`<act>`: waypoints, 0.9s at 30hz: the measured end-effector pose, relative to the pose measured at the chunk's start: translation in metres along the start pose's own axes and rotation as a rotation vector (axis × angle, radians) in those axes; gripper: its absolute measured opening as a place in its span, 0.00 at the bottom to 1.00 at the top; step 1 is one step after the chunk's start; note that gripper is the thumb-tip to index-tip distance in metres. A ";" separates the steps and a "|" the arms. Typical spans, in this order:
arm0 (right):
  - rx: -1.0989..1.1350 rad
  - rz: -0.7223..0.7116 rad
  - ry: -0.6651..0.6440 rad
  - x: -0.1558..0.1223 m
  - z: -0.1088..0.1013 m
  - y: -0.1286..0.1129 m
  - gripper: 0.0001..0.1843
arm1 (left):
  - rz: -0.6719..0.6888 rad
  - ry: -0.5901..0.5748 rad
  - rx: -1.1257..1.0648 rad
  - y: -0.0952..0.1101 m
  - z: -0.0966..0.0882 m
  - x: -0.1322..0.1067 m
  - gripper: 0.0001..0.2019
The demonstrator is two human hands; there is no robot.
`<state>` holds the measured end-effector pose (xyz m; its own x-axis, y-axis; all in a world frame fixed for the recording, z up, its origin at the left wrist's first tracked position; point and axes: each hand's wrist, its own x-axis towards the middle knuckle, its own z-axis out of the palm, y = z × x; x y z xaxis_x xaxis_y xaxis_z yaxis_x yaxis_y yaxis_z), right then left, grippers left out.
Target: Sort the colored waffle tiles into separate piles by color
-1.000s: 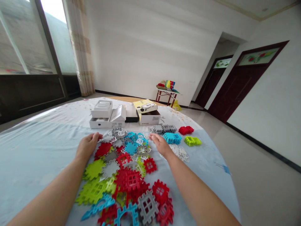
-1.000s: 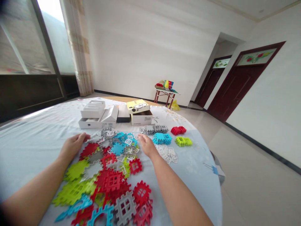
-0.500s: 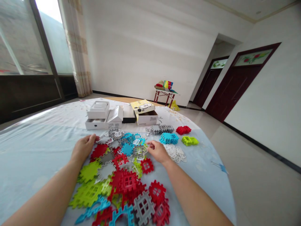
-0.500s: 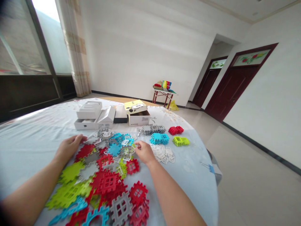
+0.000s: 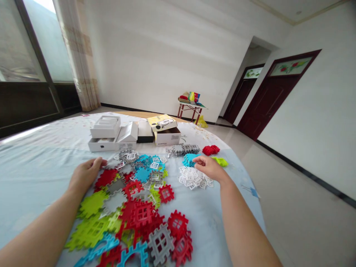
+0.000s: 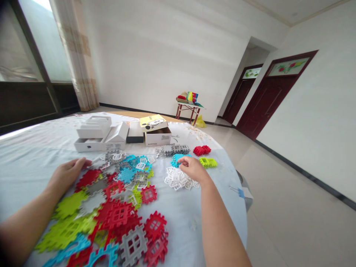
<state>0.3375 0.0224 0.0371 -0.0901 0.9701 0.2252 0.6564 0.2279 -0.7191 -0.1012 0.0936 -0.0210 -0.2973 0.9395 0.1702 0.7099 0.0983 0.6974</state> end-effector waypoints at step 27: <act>-0.032 -0.216 -0.264 -0.004 0.073 -0.038 0.09 | 0.010 -0.021 0.030 0.002 -0.001 0.000 0.22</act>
<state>0.2579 0.0162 0.0154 -0.4180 0.8885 0.1895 0.6234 0.4322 -0.6516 -0.1006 0.0936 -0.0188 -0.2766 0.9472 0.1620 0.7318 0.0983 0.6744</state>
